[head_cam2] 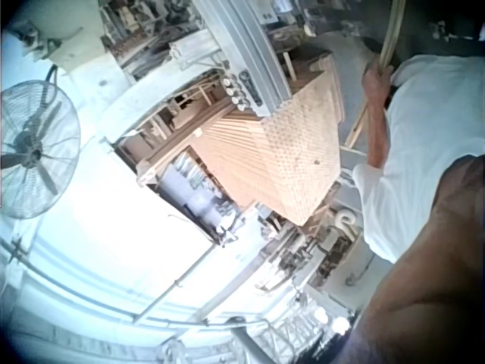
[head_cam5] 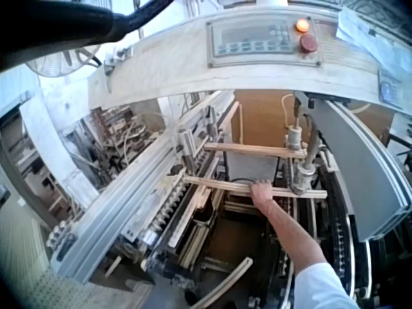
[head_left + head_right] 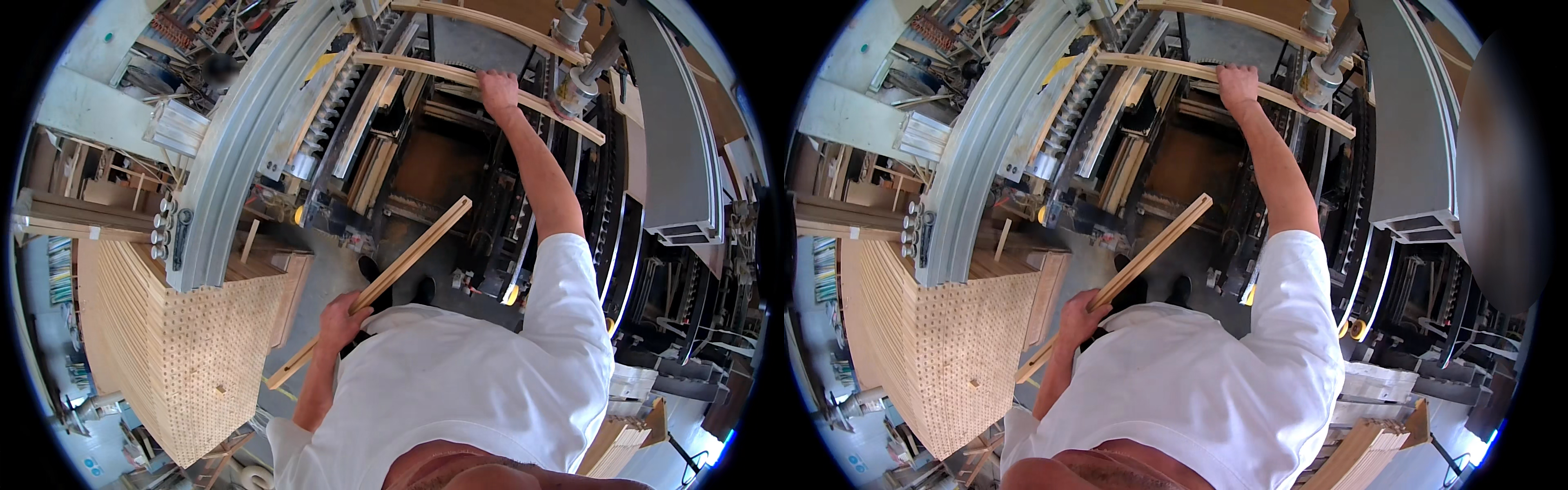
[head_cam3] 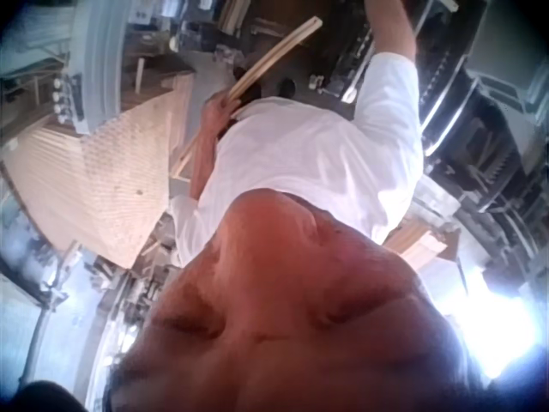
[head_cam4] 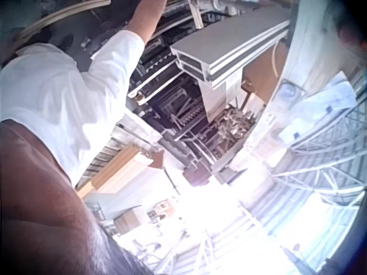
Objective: The person repeatedly picks up thin wooden planks from a conveyor belt and stacks them onto a growing pile on a nearby pallet. The worker handles the planks one at a time, moving from the machine to the stack and back in a continuous loop.
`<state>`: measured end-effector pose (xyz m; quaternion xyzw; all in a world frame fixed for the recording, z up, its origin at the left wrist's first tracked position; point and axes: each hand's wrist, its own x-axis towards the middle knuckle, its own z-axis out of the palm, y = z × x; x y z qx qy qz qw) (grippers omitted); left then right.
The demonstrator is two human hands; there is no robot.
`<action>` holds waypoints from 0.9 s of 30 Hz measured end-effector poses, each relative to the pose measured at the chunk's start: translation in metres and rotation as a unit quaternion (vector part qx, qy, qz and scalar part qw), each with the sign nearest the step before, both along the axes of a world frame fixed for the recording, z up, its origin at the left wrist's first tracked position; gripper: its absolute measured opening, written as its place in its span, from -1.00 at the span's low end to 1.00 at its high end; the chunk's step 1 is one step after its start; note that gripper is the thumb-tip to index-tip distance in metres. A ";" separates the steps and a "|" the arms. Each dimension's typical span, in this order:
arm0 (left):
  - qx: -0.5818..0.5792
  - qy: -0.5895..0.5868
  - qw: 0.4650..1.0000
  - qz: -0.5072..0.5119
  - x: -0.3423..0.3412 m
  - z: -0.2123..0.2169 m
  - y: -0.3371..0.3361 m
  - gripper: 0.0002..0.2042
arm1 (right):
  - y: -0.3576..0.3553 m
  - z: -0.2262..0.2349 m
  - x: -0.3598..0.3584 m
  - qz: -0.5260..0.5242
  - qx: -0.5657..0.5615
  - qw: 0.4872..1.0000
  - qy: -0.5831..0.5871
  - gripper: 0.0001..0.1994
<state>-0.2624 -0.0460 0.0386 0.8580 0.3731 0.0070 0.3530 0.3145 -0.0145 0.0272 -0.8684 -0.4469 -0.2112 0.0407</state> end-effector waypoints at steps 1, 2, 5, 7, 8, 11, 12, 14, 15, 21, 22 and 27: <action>-0.003 0.005 1.000 0.001 -0.002 0.002 0.001 -0.63 | -0.001 0.000 0.000 0.000 -0.002 1.000 -0.001 -0.81; -0.006 0.010 1.000 0.003 -0.004 0.005 0.001 -0.63 | -0.001 0.000 0.000 0.001 -0.003 1.000 -0.002 -0.81; -0.004 -0.028 0.999 0.026 -0.018 0.015 -0.002 -0.64 | -0.002 -0.002 0.005 -0.001 -0.004 1.000 -0.005 -0.80; -0.014 -0.047 0.998 0.050 -0.027 0.026 -0.006 -0.65 | -0.002 0.000 -0.001 -0.008 -0.001 1.000 0.007 -0.79; -0.025 -0.045 0.997 0.062 -0.031 0.040 -0.009 -0.66 | -0.003 0.001 -0.004 -0.012 0.001 1.000 0.013 -0.78; -0.021 -0.066 0.993 0.092 -0.051 0.074 -0.016 -0.68 | -0.003 -0.001 -0.002 -0.015 0.019 1.000 0.018 -0.76; -0.013 -0.080 0.991 0.105 -0.061 0.081 -0.018 -0.69 | -0.001 0.001 -0.005 -0.027 0.004 0.999 0.027 -0.76; -0.010 -0.089 0.986 0.143 -0.082 0.099 -0.021 -0.68 | -0.002 -0.001 0.001 -0.035 -0.016 0.999 0.018 -0.75; -0.007 -0.093 0.981 0.169 -0.097 0.108 -0.025 -0.68 | 0.003 -0.002 0.002 -0.030 -0.026 0.999 0.013 -0.74; 0.027 -0.119 0.942 0.313 -0.208 0.162 -0.031 -0.65 | 0.016 0.000 -0.005 0.018 0.127 0.990 0.049 -0.56; 0.037 -0.141 0.925 0.351 -0.224 0.173 -0.036 -0.64 | 0.028 0.007 -0.030 0.040 0.174 0.977 0.114 -0.55; 0.132 -0.219 0.817 0.517 -0.344 0.216 -0.069 -0.63 | 0.031 0.072 -0.250 0.301 0.282 0.868 0.275 -0.69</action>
